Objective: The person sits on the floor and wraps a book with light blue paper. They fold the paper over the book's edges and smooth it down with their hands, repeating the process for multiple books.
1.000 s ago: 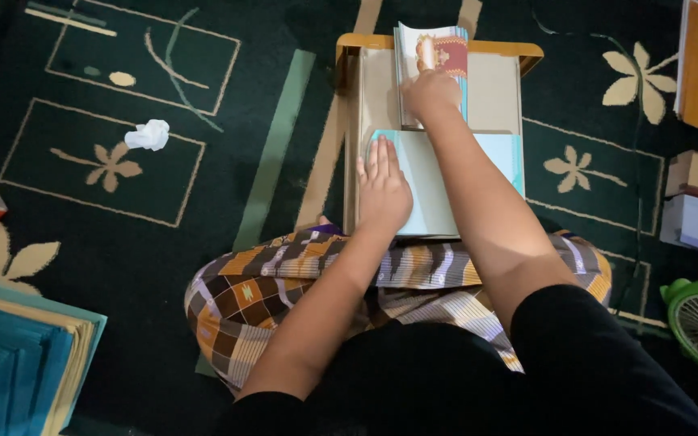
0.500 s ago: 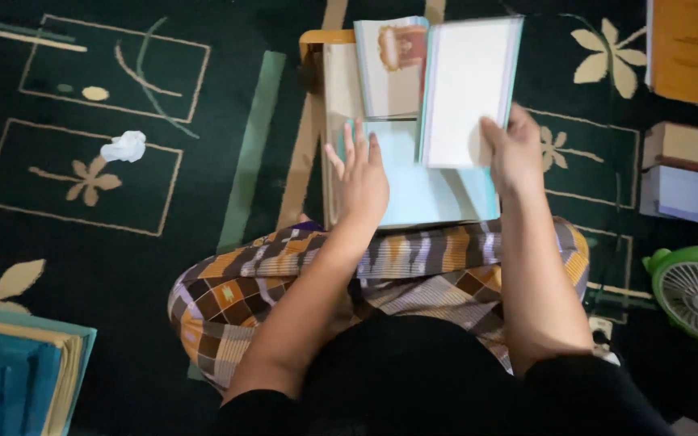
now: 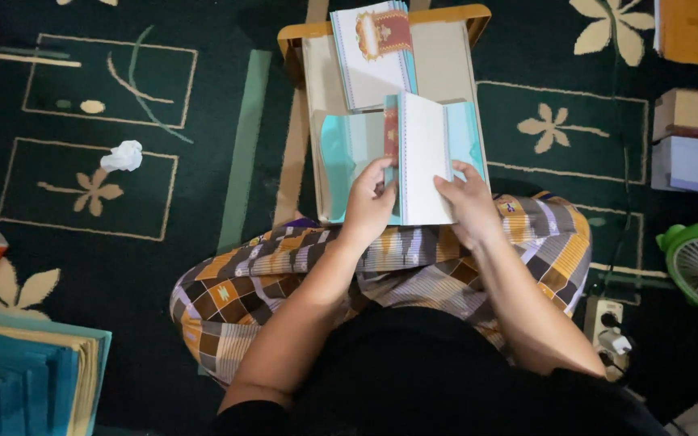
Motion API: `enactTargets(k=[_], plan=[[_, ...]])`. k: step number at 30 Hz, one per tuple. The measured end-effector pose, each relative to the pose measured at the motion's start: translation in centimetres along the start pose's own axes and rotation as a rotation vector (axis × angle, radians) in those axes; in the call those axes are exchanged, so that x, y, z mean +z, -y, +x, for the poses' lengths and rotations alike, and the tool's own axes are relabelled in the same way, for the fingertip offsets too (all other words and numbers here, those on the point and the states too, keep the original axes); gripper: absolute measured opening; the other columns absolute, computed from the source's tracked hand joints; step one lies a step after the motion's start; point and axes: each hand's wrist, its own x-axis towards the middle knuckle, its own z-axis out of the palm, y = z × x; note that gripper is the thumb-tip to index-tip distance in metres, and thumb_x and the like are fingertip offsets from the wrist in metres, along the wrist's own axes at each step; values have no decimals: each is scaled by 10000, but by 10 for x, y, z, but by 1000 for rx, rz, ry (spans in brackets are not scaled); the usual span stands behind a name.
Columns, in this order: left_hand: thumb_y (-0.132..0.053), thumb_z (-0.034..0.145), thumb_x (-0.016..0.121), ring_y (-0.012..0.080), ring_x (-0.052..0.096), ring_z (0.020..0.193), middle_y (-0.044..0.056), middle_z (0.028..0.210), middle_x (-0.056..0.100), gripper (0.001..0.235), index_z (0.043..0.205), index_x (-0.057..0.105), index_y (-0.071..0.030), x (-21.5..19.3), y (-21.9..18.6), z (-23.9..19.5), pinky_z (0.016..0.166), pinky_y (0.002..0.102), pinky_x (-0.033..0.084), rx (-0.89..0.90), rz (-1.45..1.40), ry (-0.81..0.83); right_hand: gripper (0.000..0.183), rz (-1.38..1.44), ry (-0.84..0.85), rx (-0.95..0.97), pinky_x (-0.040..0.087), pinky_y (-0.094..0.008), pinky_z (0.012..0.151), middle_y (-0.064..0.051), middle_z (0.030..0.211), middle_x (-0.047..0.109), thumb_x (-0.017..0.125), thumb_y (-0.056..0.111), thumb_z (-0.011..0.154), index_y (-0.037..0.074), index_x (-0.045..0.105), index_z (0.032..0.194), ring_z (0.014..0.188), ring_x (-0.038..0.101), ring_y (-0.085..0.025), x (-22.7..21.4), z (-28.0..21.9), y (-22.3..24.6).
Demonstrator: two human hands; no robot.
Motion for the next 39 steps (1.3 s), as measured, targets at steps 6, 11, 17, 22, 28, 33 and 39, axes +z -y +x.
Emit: enactTargets(k=[6,11,17,22,28,33,39], plan=[[-10,974,494,384,665,1112,240,1135,676,281,1188,452,-187,-3,-26,-13,917,481,500,28,135,60,617,-715,138,-181,369,-562,1139,-197,1438,417,397,495,1132,-17,496,1463,1386,430,-384,36,-40,38],[-156,1015,413,141,448,1078,-36,1083,453,136,1151,418,-154,5,6,-11,933,362,394,67,-124,41,822,-668,205,128,451,-586,1053,-235,1531,458,514,593,999,48,346,1591,1412,461,-387,74,-64,60],[-474,944,725,360,656,1114,194,1216,648,615,1367,400,-168,-22,-36,-1,937,477,499,-36,73,-217,380,-680,-14,-151,580,-433,772,-187,978,728,814,232,937,-28,689,1184,976,704,-261,31,-44,82],[-289,993,708,231,697,1010,133,990,713,252,1151,612,-117,-59,-32,22,841,404,541,177,226,-293,192,-635,-111,-379,588,-269,765,-39,898,717,806,147,1007,23,712,1120,845,676,-86,-3,-11,102],[-328,1009,743,110,309,538,-35,616,351,524,695,353,-175,-82,-26,29,542,302,228,-123,533,-163,236,-913,-154,-229,572,-300,696,-55,1100,764,731,301,1023,84,711,1114,877,710,-149,-33,11,78],[-338,893,797,19,345,399,-107,478,356,409,688,496,-154,-79,24,43,416,192,288,-139,690,-156,372,-1180,-211,-190,588,-542,788,-212,1024,745,786,279,937,13,735,1192,1023,703,-425,-65,45,20],[-301,931,763,15,370,490,-49,613,446,339,913,652,19,-78,-5,36,454,210,305,-193,678,-44,581,-1201,-216,-22,561,-563,934,-353,1300,623,692,267,1034,-145,529,1410,1225,607,-454,-24,24,41]])
